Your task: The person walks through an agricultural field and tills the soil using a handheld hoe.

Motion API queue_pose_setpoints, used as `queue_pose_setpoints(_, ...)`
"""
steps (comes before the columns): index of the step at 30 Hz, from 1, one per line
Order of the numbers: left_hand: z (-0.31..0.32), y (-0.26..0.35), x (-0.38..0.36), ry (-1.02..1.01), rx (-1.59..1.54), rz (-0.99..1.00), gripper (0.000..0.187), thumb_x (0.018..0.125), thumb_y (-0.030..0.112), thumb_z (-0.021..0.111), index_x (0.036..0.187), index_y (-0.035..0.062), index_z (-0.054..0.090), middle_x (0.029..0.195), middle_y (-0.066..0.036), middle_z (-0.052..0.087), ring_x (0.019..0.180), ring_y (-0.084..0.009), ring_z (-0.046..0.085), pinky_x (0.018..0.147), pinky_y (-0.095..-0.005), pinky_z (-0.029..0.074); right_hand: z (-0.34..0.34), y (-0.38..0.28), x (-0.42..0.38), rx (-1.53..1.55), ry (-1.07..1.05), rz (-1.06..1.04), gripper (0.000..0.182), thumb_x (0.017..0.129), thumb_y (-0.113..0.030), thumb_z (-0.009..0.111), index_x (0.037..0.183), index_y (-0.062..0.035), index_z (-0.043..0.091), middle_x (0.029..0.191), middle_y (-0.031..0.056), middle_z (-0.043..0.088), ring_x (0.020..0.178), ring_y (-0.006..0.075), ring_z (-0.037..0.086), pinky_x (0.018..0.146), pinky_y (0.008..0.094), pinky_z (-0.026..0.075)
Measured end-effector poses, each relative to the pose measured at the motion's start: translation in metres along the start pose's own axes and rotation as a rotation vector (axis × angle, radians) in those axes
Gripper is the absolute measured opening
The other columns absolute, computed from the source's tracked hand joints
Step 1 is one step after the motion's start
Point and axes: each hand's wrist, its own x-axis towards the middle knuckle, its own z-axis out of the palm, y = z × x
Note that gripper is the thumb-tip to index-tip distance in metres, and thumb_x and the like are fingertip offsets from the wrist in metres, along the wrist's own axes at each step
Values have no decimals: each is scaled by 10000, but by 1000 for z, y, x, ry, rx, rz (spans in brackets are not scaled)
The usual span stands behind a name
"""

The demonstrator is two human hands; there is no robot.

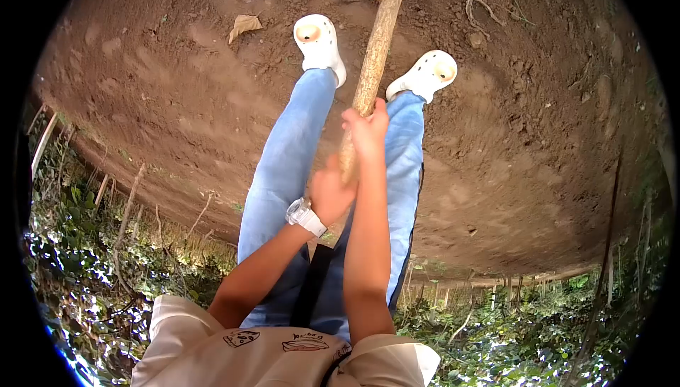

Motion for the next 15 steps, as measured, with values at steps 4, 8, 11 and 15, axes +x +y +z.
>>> queue_pose_setpoints(4,-11,6,25,-15,29,29,374,653,74,574,967,-51,413,605,-235,545,575,-404,548,508,-460,433,8,-26,13,30,-18,8,372,623,28,588,949,34,409,687,84,522,476,147,503,430,260,403)
queue_pose_setpoints(8,-24,13,50,11,72,123,366,638,53,559,967,-37,425,619,-227,553,579,-399,550,518,-464,436,22,-48,30,80,2,-62,282,636,33,575,868,18,415,666,87,514,474,155,502,423,270,392)
queue_pose_setpoints(11,-39,25,66,111,93,223,376,631,57,551,971,-44,426,626,-221,555,581,-399,548,522,-466,436,33,-71,40,156,-29,-141,237,659,12,581,841,-15,432,657,74,512,491,158,515,434,261,417)
queue_pose_setpoints(15,-69,44,61,70,129,283,449,635,76,553,1037,-71,415,703,-245,559,616,-391,554,554,-456,437,45,-96,27,224,-48,-210,228,664,20,574,834,-20,428,659,72,510,506,157,518,452,260,426)
